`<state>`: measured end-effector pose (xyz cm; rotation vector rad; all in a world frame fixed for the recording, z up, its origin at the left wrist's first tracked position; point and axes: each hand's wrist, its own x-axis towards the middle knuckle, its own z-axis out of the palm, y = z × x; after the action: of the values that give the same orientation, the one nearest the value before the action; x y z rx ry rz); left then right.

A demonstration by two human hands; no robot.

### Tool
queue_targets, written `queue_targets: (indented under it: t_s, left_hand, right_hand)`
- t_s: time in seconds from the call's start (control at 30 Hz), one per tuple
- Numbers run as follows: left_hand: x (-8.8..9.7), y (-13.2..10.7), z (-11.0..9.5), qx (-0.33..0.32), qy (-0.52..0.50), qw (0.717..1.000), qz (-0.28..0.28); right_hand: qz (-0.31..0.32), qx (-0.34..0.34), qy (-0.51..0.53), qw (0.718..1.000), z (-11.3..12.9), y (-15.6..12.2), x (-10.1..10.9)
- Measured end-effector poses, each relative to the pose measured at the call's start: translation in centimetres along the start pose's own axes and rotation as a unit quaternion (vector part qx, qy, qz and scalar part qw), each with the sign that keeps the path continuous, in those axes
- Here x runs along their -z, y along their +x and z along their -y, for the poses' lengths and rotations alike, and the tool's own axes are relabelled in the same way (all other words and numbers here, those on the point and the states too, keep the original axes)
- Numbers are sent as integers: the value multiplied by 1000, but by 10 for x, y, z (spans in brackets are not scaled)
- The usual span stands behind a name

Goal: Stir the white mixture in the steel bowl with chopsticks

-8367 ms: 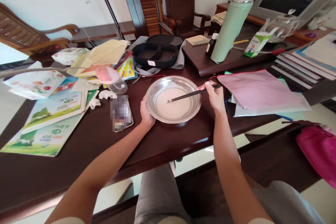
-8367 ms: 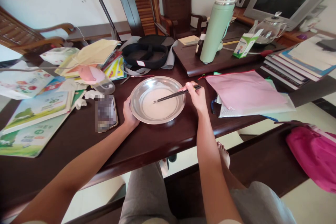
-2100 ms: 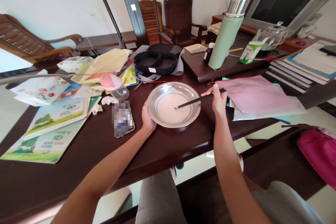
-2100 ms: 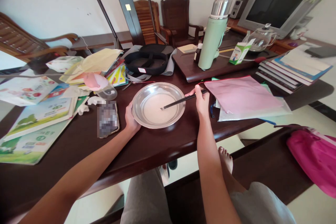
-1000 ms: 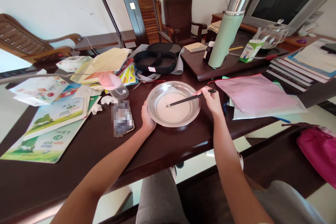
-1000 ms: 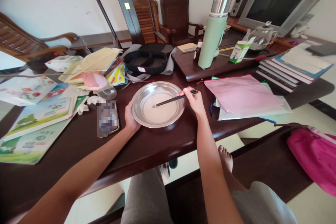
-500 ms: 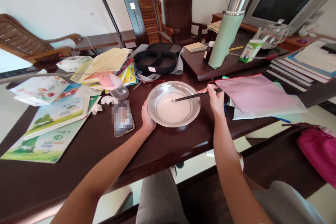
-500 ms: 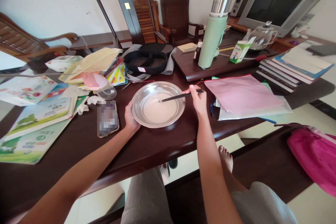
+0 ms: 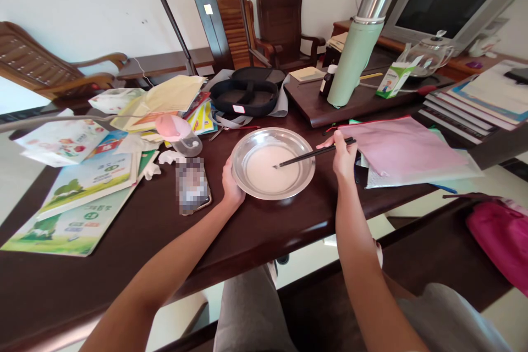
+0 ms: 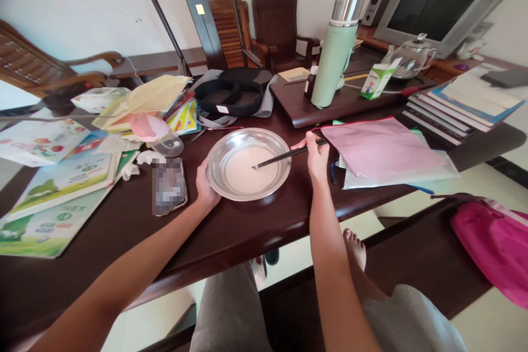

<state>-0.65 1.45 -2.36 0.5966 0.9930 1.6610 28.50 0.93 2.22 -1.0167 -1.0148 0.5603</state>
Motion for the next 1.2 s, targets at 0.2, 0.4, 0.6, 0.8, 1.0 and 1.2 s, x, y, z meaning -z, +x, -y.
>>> queue_targets:
  t_s: [0.2, 0.4, 0.6, 0.8, 1.0, 1.2]
  left_hand:
    - [0, 0, 1, 4, -10, 1000, 10]
    - [2, 2, 2, -1, 1, 1000, 15]
    - [4, 3, 6, 1, -7, 1000, 15]
    - [3, 3, 5, -1, -14, 1000, 19]
    - [3, 3, 4, -3, -16, 1000, 21]
    - [3, 3, 4, 3, -16, 1000, 21]
  right_hand:
    - [142, -25, -27, 989, 6, -6, -5]
    - [13, 4, -4, 1000, 3, -1, 1]
    - [119, -15, -11, 993, 8, -6, -4]
    - [20, -2, -10, 1000, 4, 0, 0]
    - [89, -17, -6, 996, 6, -4, 0]
    - [71, -3, -23, 997, 7, -3, -4]
